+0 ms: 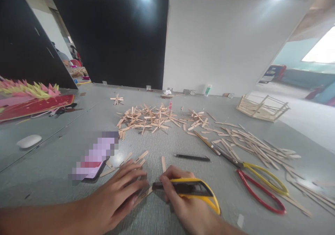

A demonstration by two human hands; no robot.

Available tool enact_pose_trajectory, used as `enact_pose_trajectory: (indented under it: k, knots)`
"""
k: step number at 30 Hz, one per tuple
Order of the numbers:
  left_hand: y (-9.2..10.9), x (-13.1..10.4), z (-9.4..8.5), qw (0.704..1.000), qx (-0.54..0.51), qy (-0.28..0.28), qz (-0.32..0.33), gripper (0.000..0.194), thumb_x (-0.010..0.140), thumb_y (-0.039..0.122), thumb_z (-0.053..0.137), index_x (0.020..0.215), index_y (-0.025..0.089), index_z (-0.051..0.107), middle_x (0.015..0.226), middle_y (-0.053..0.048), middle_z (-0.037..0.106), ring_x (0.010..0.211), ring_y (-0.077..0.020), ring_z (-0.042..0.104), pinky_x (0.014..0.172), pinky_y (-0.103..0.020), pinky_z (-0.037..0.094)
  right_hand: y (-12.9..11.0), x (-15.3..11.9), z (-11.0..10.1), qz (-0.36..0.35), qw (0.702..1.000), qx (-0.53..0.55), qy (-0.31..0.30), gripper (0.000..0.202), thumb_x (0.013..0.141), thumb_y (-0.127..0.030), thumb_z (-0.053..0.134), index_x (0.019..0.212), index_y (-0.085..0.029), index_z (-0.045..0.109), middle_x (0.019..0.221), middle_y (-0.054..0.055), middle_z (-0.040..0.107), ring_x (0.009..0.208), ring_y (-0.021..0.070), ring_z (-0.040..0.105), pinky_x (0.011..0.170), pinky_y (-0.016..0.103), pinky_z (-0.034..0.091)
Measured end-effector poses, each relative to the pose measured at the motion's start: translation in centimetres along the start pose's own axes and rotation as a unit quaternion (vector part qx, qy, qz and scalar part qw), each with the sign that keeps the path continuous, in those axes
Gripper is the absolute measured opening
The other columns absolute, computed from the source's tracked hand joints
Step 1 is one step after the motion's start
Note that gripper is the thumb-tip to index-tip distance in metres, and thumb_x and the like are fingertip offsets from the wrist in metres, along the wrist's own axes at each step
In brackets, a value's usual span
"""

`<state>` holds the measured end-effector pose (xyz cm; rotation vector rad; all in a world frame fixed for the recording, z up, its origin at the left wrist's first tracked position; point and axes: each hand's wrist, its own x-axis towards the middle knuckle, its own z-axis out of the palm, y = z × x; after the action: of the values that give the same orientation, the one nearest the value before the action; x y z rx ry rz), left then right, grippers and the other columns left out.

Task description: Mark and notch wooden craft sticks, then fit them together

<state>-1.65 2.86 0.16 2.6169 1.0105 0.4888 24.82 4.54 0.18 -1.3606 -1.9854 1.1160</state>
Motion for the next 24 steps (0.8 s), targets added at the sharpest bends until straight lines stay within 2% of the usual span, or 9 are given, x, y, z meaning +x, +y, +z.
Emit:
enact_pose_trajectory:
  k: [3,9,12,14,16,18,19,21,24]
  knots:
    - [-0.1,-0.2,0.1,1.000,0.009,-0.011,-0.003,0.044,0.098,0.009,0.046,0.140,0.022,0.053,0.142,-0.010,0.056,0.144,-0.0306,0.042,0.123,-0.064,0.033,-0.2,0.2,-0.1,-0.009,1.000,-0.019,-0.013,0.045,0.106,-0.060,0.041,0.086,-0.025,0.061,0.070,-0.004,0.062,0.072,0.0175,0.059,0.081,0.037,0.039]
    - [0.0,0.0,0.2,1.000,0.010,-0.007,0.000,0.042,0.098,0.008,0.047,0.137,0.021,0.055,0.141,-0.010,0.057,0.143,-0.0306,0.044,0.121,-0.063,0.036,-0.1,0.2,-0.1,-0.005,1.000,0.003,-0.010,0.042,0.106,-0.059,0.043,0.087,-0.025,0.059,0.069,-0.004,0.060,0.070,0.0166,0.057,0.073,0.034,0.039]
    - [-0.2,0.0,-0.1,0.999,0.008,0.036,0.020,0.041,0.098,0.005,0.045,0.134,0.021,0.056,0.135,-0.011,0.061,0.138,-0.0294,0.050,0.121,-0.061,0.038,0.1,0.1,-0.1,-0.002,1.000,0.004,-0.011,0.041,0.106,-0.059,0.044,0.089,-0.025,0.060,0.069,-0.004,0.061,0.070,0.0169,0.057,0.071,0.033,0.040]
    - [-0.4,-0.1,-0.5,0.996,-0.008,0.080,0.028,0.046,0.098,0.000,0.037,0.134,0.021,0.055,0.134,-0.010,0.063,0.131,-0.0259,0.057,0.118,-0.054,0.044,0.1,0.2,-0.1,0.003,1.000,-0.001,-0.013,0.040,0.106,-0.059,0.043,0.091,-0.026,0.061,0.071,-0.003,0.061,0.071,0.0173,0.056,0.071,0.033,0.040]
    - [-0.5,-0.4,-1.0,0.990,-0.052,0.129,0.020,0.052,0.098,-0.004,0.032,0.137,0.023,0.052,0.129,-0.009,0.066,0.107,-0.0173,0.070,0.102,-0.035,0.058,0.1,0.2,-0.1,0.005,1.000,-0.003,-0.014,0.040,0.106,-0.059,0.043,0.092,-0.026,0.061,0.072,-0.003,0.061,0.072,0.0179,0.056,0.070,0.033,0.041]
    - [-0.4,-0.6,-1.4,0.981,-0.099,0.166,-0.007,0.045,0.102,0.000,0.033,0.135,0.025,0.051,0.113,-0.004,0.072,0.074,-0.0090,0.070,0.075,-0.019,0.061,0.0,0.3,-0.1,0.001,1.000,-0.002,-0.014,0.040,0.106,-0.059,0.043,0.092,-0.026,0.061,0.073,-0.002,0.061,0.072,0.0183,0.056,0.070,0.034,0.041]
    - [-0.2,-0.6,-1.7,0.978,-0.108,0.178,-0.019,0.037,0.105,0.006,0.036,0.132,0.026,0.052,0.103,-0.001,0.073,0.064,-0.0074,0.068,0.066,-0.016,0.059,0.0,0.3,-0.1,-0.001,1.000,-0.002,-0.014,0.040,0.106,-0.059,0.043,0.092,-0.026,0.061,0.072,-0.002,0.061,0.072,0.0184,0.056,0.071,0.034,0.041]
    - [0.3,-0.7,-2.0,0.979,-0.095,0.179,-0.029,0.022,0.111,0.020,0.040,0.127,0.027,0.052,0.087,0.003,0.074,0.059,-0.0084,0.068,0.059,-0.015,0.056,-0.1,0.2,-0.1,-0.005,1.000,-0.004,-0.012,0.039,0.106,-0.058,0.042,0.092,-0.026,0.061,0.072,-0.002,0.061,0.072,0.0185,0.056,0.071,0.034,0.042]
    - [1.2,-0.6,-2.6,0.991,-0.048,0.121,0.013,0.026,0.115,0.040,0.032,0.125,0.025,0.051,0.074,0.004,0.073,0.057,-0.0116,0.068,0.056,-0.018,0.054,-0.2,0.2,-0.2,-0.008,1.000,-0.009,-0.013,0.040,0.106,-0.058,0.042,0.092,-0.026,0.061,0.072,-0.002,0.062,0.073,0.0185,0.057,0.072,0.035,0.042]
